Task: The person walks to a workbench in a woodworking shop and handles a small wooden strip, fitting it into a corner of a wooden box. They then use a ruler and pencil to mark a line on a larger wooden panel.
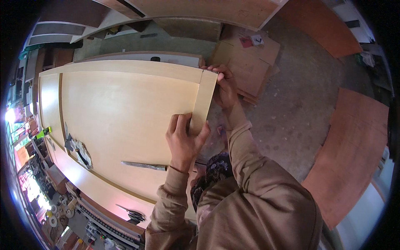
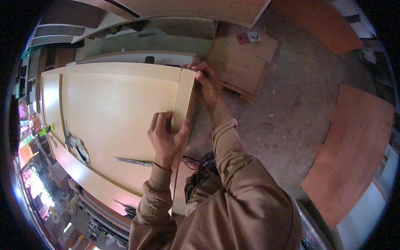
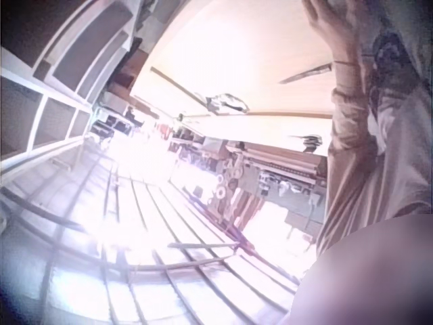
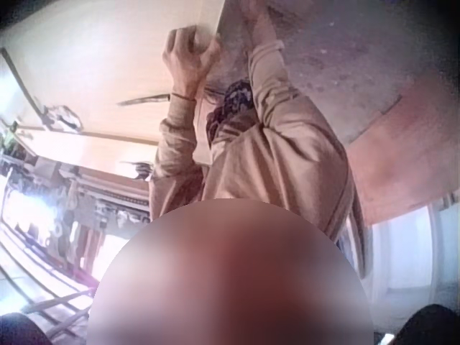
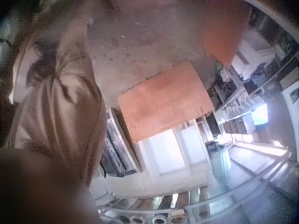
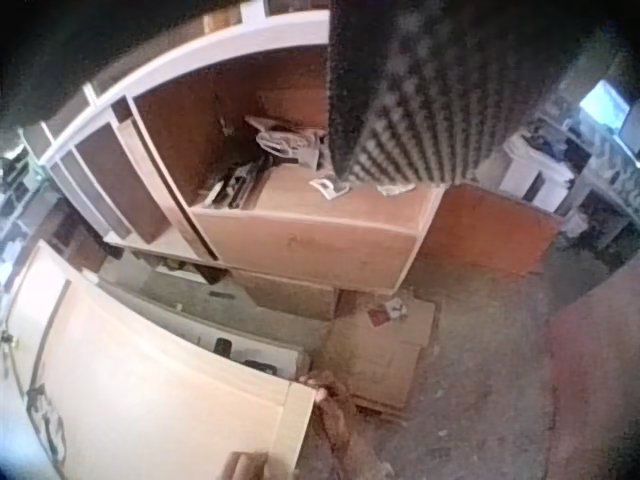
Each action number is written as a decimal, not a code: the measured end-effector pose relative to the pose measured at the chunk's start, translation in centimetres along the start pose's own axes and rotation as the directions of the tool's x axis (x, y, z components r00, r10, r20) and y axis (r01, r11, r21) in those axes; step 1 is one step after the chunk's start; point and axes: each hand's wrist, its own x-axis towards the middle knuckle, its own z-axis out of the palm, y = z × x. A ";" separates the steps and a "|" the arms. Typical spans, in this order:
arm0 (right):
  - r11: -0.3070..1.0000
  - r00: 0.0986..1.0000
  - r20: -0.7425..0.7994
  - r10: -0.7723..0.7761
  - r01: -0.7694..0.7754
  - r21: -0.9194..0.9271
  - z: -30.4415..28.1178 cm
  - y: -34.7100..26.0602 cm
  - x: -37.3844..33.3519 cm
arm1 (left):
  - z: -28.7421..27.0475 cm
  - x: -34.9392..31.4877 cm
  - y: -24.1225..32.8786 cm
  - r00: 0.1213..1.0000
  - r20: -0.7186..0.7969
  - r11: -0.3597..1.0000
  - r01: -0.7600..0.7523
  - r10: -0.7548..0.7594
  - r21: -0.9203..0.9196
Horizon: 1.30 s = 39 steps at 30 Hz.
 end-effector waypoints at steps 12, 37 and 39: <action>0.979 0.969 -0.161 0.186 -0.169 0.114 -0.7 0.7 -0.8 | 0.5 -0.7 -0.5 1.000 0.010 0.999 0.003 -0.002 -0.036; 0.438 0.924 0.229 0.305 0.077 -0.896 15.4 -7.8 -14.6 | -6.0 -32.7 -4.8 0.955 -0.197 0.898 0.278 -0.220 0.343; 0.402 0.864 0.303 0.403 0.130 -0.906 19.1 -5.2 -15.9 | -8.0 -38.6 -5.3 0.871 -0.339 0.839 0.458 -0.356 0.294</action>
